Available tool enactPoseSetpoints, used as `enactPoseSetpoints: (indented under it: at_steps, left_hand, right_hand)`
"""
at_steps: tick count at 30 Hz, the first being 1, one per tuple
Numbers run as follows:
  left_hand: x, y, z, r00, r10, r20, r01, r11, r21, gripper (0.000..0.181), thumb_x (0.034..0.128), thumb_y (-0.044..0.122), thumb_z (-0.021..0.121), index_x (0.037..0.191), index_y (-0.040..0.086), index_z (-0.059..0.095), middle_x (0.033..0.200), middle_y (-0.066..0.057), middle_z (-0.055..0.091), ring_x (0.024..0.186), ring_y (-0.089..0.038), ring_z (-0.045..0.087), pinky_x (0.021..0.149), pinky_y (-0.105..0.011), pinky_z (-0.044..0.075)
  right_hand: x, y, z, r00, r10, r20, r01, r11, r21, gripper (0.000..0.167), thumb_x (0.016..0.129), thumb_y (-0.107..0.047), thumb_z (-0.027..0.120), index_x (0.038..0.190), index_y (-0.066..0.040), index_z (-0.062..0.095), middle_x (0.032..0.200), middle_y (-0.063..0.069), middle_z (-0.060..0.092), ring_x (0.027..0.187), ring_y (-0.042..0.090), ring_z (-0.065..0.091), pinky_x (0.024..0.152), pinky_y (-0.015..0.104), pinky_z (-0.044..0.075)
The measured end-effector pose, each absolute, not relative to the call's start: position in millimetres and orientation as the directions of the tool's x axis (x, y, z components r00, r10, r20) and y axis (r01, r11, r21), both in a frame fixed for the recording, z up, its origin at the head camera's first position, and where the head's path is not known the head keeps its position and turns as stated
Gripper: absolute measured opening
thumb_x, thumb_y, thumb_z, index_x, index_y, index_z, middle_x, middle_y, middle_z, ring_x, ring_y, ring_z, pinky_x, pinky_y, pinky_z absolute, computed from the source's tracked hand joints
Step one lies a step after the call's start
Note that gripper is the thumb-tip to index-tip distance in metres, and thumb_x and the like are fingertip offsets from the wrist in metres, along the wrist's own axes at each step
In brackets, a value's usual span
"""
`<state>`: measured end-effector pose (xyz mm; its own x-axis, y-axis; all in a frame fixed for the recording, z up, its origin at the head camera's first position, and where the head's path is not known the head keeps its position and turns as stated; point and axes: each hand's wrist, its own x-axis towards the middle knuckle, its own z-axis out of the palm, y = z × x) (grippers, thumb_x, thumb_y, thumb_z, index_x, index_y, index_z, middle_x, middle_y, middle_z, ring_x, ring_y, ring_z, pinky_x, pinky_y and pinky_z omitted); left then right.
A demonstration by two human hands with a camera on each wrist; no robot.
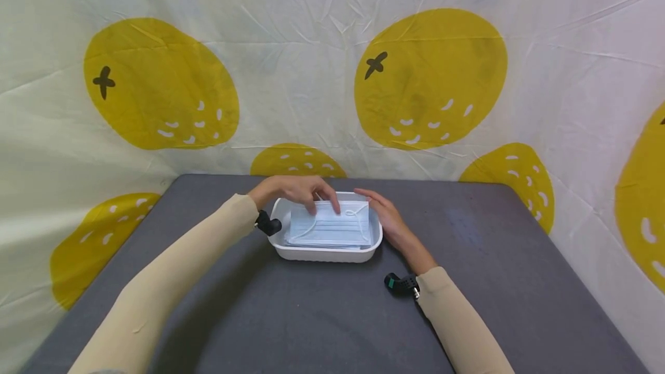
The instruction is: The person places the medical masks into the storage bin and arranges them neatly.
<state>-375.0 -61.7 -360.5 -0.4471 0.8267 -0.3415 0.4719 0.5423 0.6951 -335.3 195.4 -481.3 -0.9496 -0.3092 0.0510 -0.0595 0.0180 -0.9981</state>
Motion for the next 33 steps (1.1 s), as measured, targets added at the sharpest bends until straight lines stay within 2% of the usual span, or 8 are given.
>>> enactPoseSetpoints:
  at_steps: [5, 9, 26, 33]
  left_hand:
    - [-375, -59, -365, -0.466, 0.805, -0.367, 0.457, 0.575, 0.679, 0.059, 0.0779, -0.023, 0.057, 0.125, 0.008, 0.073, 0.136, -0.005, 0.068, 0.117, -0.014, 0.059, 0.101, -0.025, 0.045]
    - [-377, -59, -370, -0.484, 0.783, -0.389, 0.461, 0.607, 0.648, 0.058, 0.0788, -0.022, 0.055, 0.123, 0.010, 0.074, 0.135, -0.004, 0.068, 0.111, -0.014, 0.055, 0.094, -0.023, 0.044]
    - [-375, -54, -368, -0.525, 0.735, -0.429, 0.481, 0.672, 0.564, 0.058, 0.0804, -0.021, 0.055, 0.123, 0.013, 0.075, 0.138, -0.005, 0.064, 0.114, -0.018, 0.052, 0.098, -0.026, 0.042]
    - [-376, -56, -370, -0.548, 0.725, -0.417, 0.482, 0.681, 0.552, 0.055, 0.0807, -0.017, 0.060, 0.123, 0.015, 0.075, 0.134, -0.007, 0.064, 0.112, -0.022, 0.053, 0.090, -0.027, 0.047]
  right_hand:
    - [-335, 196, -481, -0.945, -0.319, 0.070, -0.080, 0.017, -0.997, 0.045, 0.113, -0.021, 0.038, 0.155, -0.007, 0.047, 0.156, 0.011, 0.048, 0.115, -0.001, 0.060, 0.093, 0.017, 0.052]
    - [-335, 196, -482, -0.941, -0.330, 0.077, -0.091, 0.029, -0.995, 0.047, 0.113, -0.024, 0.039, 0.155, -0.006, 0.045, 0.160, 0.015, 0.044, 0.117, -0.001, 0.059, 0.095, 0.016, 0.050]
    - [-335, 197, -481, -0.945, -0.319, 0.071, -0.087, 0.036, -0.996, 0.045, 0.113, -0.026, 0.039, 0.154, -0.010, 0.048, 0.162, 0.013, 0.043, 0.124, 0.002, 0.055, 0.097, 0.014, 0.048]
    - [-334, 196, -482, -0.944, -0.322, 0.065, -0.081, 0.036, -0.996, 0.046, 0.113, -0.026, 0.039, 0.155, -0.009, 0.047, 0.161, 0.013, 0.044, 0.123, 0.003, 0.056, 0.096, 0.015, 0.048]
